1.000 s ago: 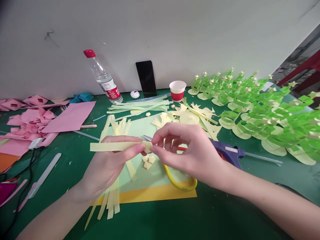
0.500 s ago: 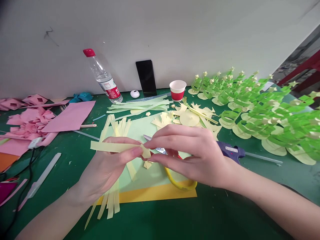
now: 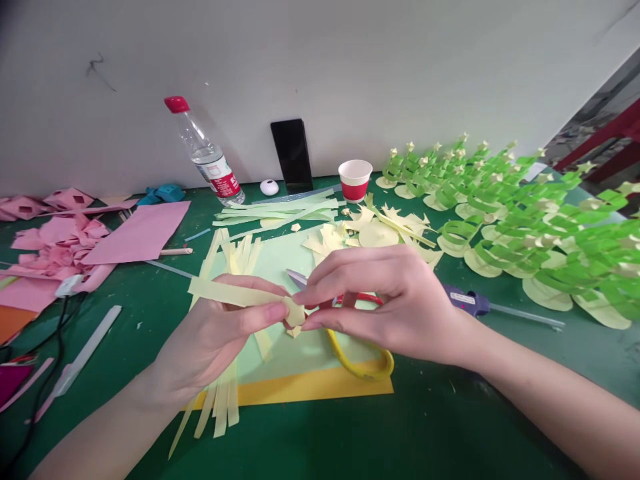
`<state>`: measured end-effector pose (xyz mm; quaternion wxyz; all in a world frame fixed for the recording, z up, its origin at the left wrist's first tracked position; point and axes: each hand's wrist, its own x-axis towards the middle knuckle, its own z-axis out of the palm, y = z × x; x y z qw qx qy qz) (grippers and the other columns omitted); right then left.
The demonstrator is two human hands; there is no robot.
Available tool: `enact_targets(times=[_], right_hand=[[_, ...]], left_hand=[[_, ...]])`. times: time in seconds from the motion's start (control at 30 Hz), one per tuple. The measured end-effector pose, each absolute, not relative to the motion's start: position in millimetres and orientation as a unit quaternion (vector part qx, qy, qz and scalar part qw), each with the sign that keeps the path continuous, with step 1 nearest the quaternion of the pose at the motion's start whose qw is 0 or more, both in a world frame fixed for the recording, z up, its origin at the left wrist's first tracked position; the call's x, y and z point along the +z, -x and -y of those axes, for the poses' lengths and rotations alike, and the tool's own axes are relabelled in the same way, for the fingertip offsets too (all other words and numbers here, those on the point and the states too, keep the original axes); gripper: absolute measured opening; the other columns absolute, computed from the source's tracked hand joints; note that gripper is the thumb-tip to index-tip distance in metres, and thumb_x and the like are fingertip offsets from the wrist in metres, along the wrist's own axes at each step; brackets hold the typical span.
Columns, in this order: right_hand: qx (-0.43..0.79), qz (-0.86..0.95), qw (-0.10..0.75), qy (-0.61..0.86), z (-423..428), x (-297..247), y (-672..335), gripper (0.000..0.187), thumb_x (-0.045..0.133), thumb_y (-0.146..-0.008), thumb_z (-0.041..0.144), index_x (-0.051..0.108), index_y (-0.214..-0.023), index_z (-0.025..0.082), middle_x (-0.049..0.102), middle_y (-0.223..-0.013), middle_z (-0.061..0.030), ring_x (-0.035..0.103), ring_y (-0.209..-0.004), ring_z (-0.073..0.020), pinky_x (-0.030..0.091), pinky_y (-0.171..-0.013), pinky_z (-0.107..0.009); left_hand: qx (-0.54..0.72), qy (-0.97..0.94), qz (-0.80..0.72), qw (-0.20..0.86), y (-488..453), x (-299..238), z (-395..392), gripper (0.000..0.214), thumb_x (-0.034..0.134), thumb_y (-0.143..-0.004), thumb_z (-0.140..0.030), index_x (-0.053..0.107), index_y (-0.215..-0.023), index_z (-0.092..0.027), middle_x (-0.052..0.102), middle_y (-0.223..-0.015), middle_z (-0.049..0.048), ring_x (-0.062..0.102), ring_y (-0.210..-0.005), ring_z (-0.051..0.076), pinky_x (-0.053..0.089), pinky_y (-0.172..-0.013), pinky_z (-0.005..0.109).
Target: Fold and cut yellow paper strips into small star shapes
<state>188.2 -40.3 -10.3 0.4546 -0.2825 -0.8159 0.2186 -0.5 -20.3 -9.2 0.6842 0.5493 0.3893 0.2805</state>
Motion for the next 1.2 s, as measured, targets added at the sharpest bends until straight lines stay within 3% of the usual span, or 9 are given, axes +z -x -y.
enact_targets(times=[0.17, 0.4, 0.5, 0.67, 0.87, 1.07, 1.2], right_hand=[[0.323, 0.776, 0.441, 0.315, 41, -14, -188, 0.007, 0.066, -0.078, 0.017, 0.061, -0.082, 0.019, 0.064, -0.076, -0.002, 0.06, -0.064, -0.0114, 0.051, -0.048, -0.019], [0.271, 0.831, 0.351, 0.335, 45, -12, -184, 0.02, 0.049, -0.085, 0.015, 0.049, -0.065, 0.016, 0.046, -0.056, 0.003, 0.04, -0.05, -0.0069, 0.035, -0.046, -0.019], [0.333, 0.809, 0.335, 0.349, 46, -12, -181, 0.025, 0.046, -0.083, 0.012, 0.043, -0.059, 0.017, 0.04, -0.052, 0.0049, 0.036, -0.047, -0.006, 0.031, -0.043, -0.018], [0.491, 0.685, 0.378, 0.383, 49, -15, -177, 0.026, 0.049, -0.083, 0.017, 0.053, -0.057, 0.016, 0.041, -0.051, 0.0038, 0.036, -0.043, -0.0056, 0.027, -0.036, -0.018], [0.551, 0.598, 0.399, 0.423, 53, -15, -180, 0.031, 0.054, -0.082, 0.027, 0.06, -0.055, 0.014, 0.047, -0.048, 0.0018, 0.039, -0.041, -0.0067, 0.031, -0.038, -0.02], [0.586, 0.554, 0.407, 0.429, 54, -16, -179, 0.029, 0.056, -0.079, 0.032, 0.061, -0.056, 0.016, 0.048, -0.046, 0.0019, 0.039, -0.041, -0.0074, 0.029, -0.038, -0.019], [0.652, 0.505, 0.378, 0.42, 53, -12, -177, 0.028, 0.055, -0.075, 0.032, 0.055, -0.051, 0.017, 0.046, -0.045, 0.0021, 0.039, -0.041, -0.0084, 0.032, -0.039, -0.02]], left_hand=[[0.294, -0.566, -0.415, 0.649, 2, -10, 21, 0.006, 0.069, -0.069, -0.021, 0.075, -0.066, -0.021, 0.072, -0.076, -0.0003, 0.06, -0.066, 0.012, 0.046, -0.061, 0.02], [0.327, -0.611, -0.383, 0.611, -1, -8, 26, 0.011, 0.067, -0.072, -0.014, 0.074, -0.068, -0.023, 0.07, -0.069, -0.0039, 0.061, -0.066, 0.009, 0.047, -0.057, 0.014], [0.358, -0.635, -0.368, 0.577, -3, -8, 28, 0.016, 0.065, -0.071, -0.008, 0.072, -0.066, -0.022, 0.07, -0.074, -0.0042, 0.062, -0.073, 0.009, 0.048, -0.063, 0.013], [0.366, -0.596, -0.357, 0.619, -2, -12, 29, 0.014, 0.066, -0.073, -0.009, 0.072, -0.073, -0.022, 0.07, -0.081, -0.0034, 0.061, -0.075, 0.009, 0.05, -0.066, 0.015], [0.423, -0.556, -0.313, 0.644, -4, -19, 28, 0.02, 0.068, -0.071, -0.005, 0.07, -0.077, -0.024, 0.064, -0.072, -0.0052, 0.057, -0.071, 0.008, 0.05, -0.071, 0.016], [0.464, -0.723, -0.251, 0.445, -3, -23, 31, 0.036, 0.06, -0.073, 0.003, 0.069, -0.096, -0.023, 0.067, -0.093, 0.0012, 0.06, -0.087, 0.013, 0.051, -0.078, 0.021], [0.49, -0.798, -0.2, 0.289, -2, -27, 28, 0.039, 0.059, -0.073, 0.008, 0.068, -0.098, -0.021, 0.068, -0.09, 0.0038, 0.061, -0.084, 0.014, 0.052, -0.074, 0.023]])
